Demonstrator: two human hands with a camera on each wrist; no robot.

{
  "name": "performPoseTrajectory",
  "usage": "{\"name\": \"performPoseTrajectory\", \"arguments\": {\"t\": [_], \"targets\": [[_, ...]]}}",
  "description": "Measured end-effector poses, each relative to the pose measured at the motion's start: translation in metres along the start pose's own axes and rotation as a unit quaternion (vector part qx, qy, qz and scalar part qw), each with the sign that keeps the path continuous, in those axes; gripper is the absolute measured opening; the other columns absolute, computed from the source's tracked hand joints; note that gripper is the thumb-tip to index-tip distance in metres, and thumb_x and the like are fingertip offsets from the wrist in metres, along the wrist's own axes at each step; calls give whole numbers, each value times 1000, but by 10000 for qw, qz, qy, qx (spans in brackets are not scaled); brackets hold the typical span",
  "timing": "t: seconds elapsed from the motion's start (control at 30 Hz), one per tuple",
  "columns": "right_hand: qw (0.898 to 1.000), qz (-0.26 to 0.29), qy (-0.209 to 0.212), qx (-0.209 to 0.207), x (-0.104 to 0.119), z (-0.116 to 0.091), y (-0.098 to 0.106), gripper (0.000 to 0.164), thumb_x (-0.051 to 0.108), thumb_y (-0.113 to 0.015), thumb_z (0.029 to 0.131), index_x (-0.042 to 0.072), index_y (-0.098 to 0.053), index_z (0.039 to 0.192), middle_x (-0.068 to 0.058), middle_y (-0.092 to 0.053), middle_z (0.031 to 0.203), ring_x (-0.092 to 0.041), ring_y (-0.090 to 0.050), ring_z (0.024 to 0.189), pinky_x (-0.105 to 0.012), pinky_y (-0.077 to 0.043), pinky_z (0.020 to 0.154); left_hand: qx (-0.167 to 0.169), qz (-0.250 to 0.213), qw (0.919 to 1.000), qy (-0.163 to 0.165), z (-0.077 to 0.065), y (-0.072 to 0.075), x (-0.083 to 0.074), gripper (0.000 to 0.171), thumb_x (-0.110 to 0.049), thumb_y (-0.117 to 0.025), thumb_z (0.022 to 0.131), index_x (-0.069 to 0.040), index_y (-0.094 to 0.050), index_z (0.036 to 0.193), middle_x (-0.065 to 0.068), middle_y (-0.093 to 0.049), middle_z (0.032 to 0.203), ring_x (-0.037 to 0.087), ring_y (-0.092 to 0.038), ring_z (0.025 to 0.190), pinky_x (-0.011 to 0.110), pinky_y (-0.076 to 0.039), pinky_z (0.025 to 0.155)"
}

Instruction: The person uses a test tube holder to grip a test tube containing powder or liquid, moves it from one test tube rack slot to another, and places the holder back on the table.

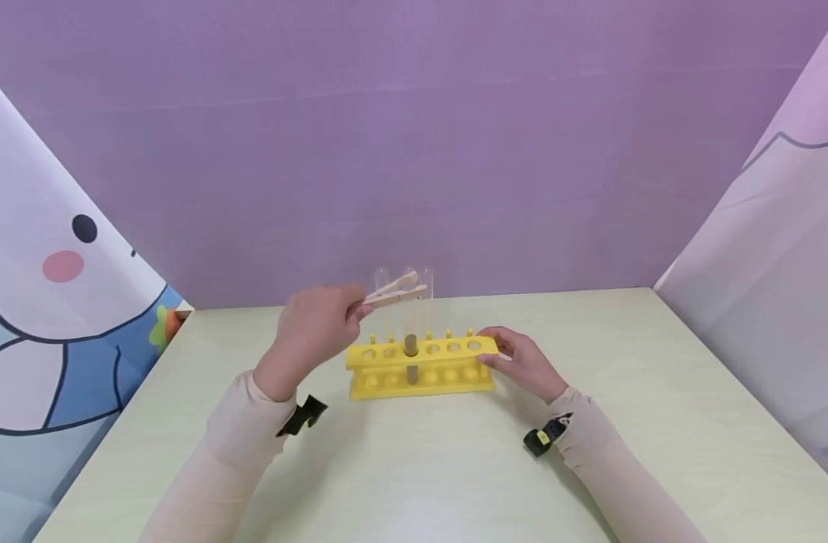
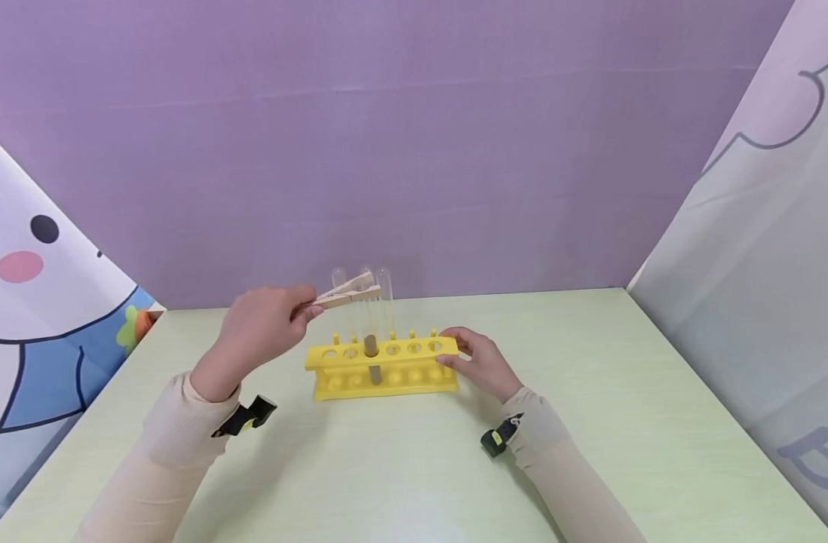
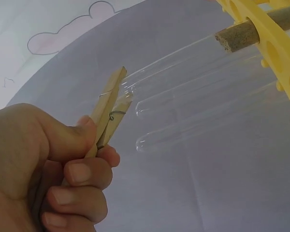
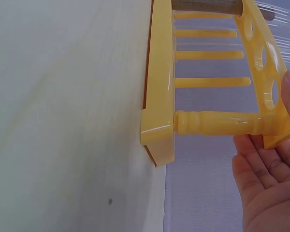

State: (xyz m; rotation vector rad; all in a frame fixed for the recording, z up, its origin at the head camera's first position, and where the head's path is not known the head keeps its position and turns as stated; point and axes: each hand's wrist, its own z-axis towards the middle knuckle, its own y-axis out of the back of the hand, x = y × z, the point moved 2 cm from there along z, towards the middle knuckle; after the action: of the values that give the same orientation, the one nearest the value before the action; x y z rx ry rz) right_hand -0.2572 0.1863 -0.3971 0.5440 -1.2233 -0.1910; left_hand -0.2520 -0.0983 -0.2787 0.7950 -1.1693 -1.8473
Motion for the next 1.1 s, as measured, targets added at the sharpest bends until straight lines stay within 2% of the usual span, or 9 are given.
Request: {"name": "performPoseTrajectory", "arguments": {"t": [0.2,0.4,1.1], "targets": [[10000,-18,4,-6,0,0,-1,37,2,-66,86,-9,-53,119,-24,-58,120,-37,-55,114,-49,-38,100,116,-35,9999,27,-1,-3,1,29,-22,-61,91,-16,-48,67,-4,-31,52,12,-25,47,25,-18,44],[10000,-32,-6,0,0,0,-1,37,2,-65,86,-9,-53,119,-24,-58,120,-37,-56,113,-49,-38,99,44,-43,10000,-23,-2,-6,2,29,-22,-63,90,-16,-48,67,-4,-30,52,12,-25,46,25,-18,44],[10000,-13,26,-9,0,0,-1,37,2,-65,87,-9,-53,119,-25,-58,120,-36,-57,112,-49,-40,98,390,-135,9990,153,-4,-17,3,24,-25,-61,92,-16,-53,71,-3,-35,52,13,-29,46,25,-21,43]]}}
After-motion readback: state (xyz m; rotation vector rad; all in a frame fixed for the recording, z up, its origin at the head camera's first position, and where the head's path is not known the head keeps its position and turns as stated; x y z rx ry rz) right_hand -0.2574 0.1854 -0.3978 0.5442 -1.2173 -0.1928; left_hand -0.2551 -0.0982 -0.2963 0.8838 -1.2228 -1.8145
